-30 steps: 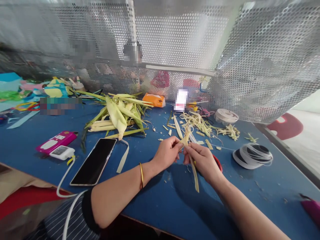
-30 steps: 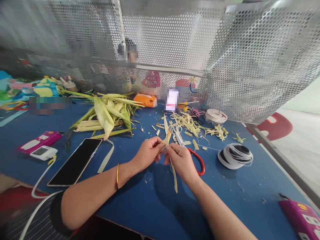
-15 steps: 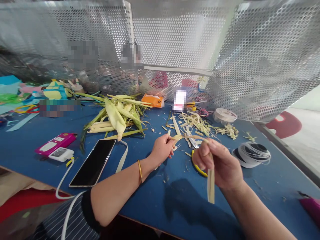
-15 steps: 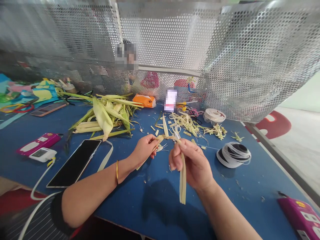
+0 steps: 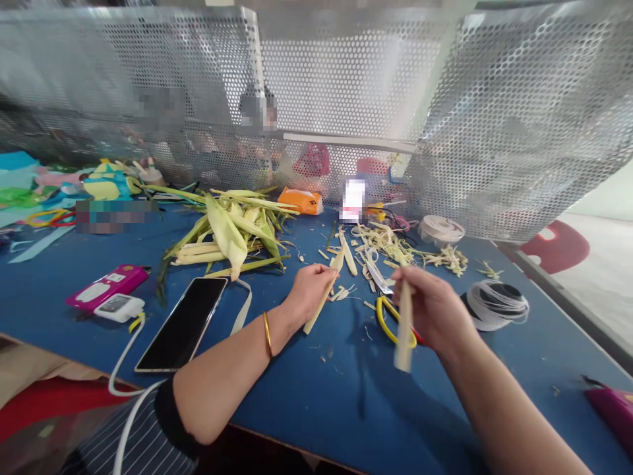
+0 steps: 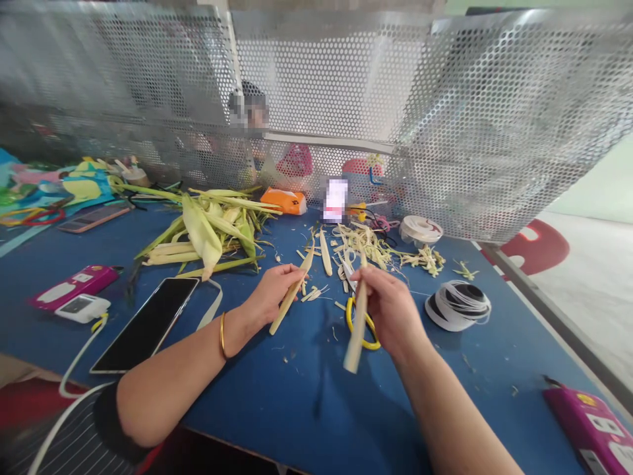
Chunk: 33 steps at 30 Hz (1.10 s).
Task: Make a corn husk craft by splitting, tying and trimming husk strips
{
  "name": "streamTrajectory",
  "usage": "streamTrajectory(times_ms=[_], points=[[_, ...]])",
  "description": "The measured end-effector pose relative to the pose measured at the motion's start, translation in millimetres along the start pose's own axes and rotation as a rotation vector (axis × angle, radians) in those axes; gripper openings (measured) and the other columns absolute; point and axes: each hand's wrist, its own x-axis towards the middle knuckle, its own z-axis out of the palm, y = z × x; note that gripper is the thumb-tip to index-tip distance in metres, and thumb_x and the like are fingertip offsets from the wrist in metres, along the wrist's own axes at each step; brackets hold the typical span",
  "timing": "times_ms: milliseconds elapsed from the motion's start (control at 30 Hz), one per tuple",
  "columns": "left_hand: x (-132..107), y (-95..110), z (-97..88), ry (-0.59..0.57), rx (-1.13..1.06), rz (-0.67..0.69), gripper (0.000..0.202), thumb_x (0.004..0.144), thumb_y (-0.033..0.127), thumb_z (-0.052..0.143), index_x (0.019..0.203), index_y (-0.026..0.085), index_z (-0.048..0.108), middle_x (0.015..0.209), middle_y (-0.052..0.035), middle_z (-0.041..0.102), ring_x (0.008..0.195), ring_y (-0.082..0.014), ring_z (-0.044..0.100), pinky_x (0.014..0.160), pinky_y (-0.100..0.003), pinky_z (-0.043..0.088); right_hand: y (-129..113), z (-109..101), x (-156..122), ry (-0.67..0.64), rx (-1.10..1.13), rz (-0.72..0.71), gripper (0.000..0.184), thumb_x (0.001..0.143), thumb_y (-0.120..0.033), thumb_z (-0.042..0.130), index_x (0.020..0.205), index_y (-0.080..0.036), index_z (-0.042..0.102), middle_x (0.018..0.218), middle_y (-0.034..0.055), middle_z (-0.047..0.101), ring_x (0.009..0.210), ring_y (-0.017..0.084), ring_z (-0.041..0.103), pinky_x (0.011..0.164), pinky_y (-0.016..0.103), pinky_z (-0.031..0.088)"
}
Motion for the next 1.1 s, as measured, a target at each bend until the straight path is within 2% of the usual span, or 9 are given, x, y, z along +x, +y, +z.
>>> streamTrajectory(times_ms=[133, 267, 333, 400, 467, 733, 867, 1000, 1100], points=[[0, -5, 0.5, -0.039, -0.142, -0.006, 0.021, 0.066, 0.032, 0.074, 0.064, 0.015, 0.062, 0.052, 0.0026, 0.051, 0.044, -0.0078, 0.044, 0.045, -0.022, 0.036, 33, -3, 18, 0.037, -0.431, 0.02, 0.041, 0.069, -0.057, 0.067, 0.071, -0.016, 0.068, 0.052, -0.0027, 0.046, 0.048, 0.012, 0.04, 0.048, 0.027, 0.03], [-3, -11, 6.8, -0.031, -0.272, 0.047, 0.029, 0.06, 0.038, 0.078, 0.064, 0.015, 0.061, 0.054, 0.0028, 0.052, 0.047, -0.0078, 0.044, 0.048, -0.023, 0.036, 39, 10, 8, 0.26, -0.782, -0.285, 0.044, 0.073, -0.053, 0.067, 0.102, -0.02, 0.062, 0.079, 0.0016, 0.065, 0.059, 0.015, 0.053, 0.056, 0.029, 0.04], [-8, -12, 11.0, 0.007, -0.307, 0.104, 0.031, 0.06, 0.04, 0.078, 0.062, 0.016, 0.06, 0.053, 0.0043, 0.049, 0.047, -0.0062, 0.04, 0.048, -0.022, 0.033, 40, 24, -5, 0.08, -0.743, -0.275, 0.035, 0.077, -0.05, 0.065, 0.094, -0.02, 0.06, 0.074, 0.0014, 0.065, 0.061, 0.016, 0.056, 0.058, 0.028, 0.043], [-13, -13, 15.1, 0.028, -0.329, 0.124, 0.032, 0.062, 0.041, 0.077, 0.062, 0.016, 0.058, 0.051, 0.006, 0.045, 0.046, -0.0055, 0.037, 0.046, -0.021, 0.03, 44, 38, -17, -0.196, -0.652, -0.15, 0.027, 0.079, -0.047, 0.063, 0.083, -0.02, 0.061, 0.07, 0.0011, 0.064, 0.061, 0.016, 0.057, 0.057, 0.027, 0.044], [-18, -14, 18.1, 0.022, -0.351, 0.092, 0.032, 0.064, 0.042, 0.075, 0.063, 0.017, 0.056, 0.05, 0.0071, 0.043, 0.045, -0.0059, 0.036, 0.045, -0.021, 0.029, 51, 48, -24, -0.263, -0.631, -0.112, 0.021, 0.08, -0.041, 0.062, 0.077, -0.02, 0.059, 0.067, 0.0001, 0.062, 0.06, 0.015, 0.056, 0.056, 0.027, 0.043], [-23, -11, 17.0, 0.082, -0.283, 0.103, 0.029, 0.069, 0.037, 0.073, 0.063, 0.017, 0.053, 0.052, 0.0076, 0.042, 0.047, -0.0057, 0.036, 0.046, -0.02, 0.031, 62, 49, -26, -0.222, -0.558, -0.023, 0.024, 0.081, -0.036, 0.057, 0.063, -0.022, 0.049, 0.057, -0.0021, 0.052, 0.055, 0.016, 0.056, 0.053, 0.028, 0.044], [-26, -12, 18.0, -0.023, -0.198, 0.06, 0.02, 0.071, 0.031, 0.07, 0.067, 0.016, 0.057, 0.056, 0.0052, 0.05, 0.049, -0.0072, 0.043, 0.047, -0.021, 0.035, 54, 45, -24, -0.147, -0.531, -0.079, 0.028, 0.083, -0.039, 0.057, 0.063, -0.022, 0.049, 0.056, -0.0014, 0.053, 0.054, 0.015, 0.054, 0.052, 0.027, 0.042], [-27, -12, 18.6, -0.135, -0.068, 0.135, 0.014, 0.072, 0.024, 0.07, 0.067, 0.014, 0.06, 0.06, 0.0026, 0.055, 0.054, -0.0077, 0.046, 0.052, -0.02, 0.038, 46, 35, -16, -0.018, -0.531, -0.157, 0.03, 0.084, -0.043, 0.058, 0.065, -0.02, 0.054, 0.057, -0.001, 0.055, 0.053, 0.014, 0.051, 0.052, 0.027, 0.041], [-25, -10, 16.4, -0.155, -0.021, 0.189, 0.016, 0.072, 0.023, 0.07, 0.064, 0.015, 0.059, 0.058, 0.0038, 0.053, 0.054, -0.0073, 0.044, 0.053, -0.021, 0.037, 42, 29, -11, -0.006, -0.477, -0.149, 0.027, 0.079, -0.045, 0.065, 0.072, -0.019, 0.06, 0.06, -0.0006, 0.057, 0.055, 0.014, 0.051, 0.052, 0.027, 0.041]])
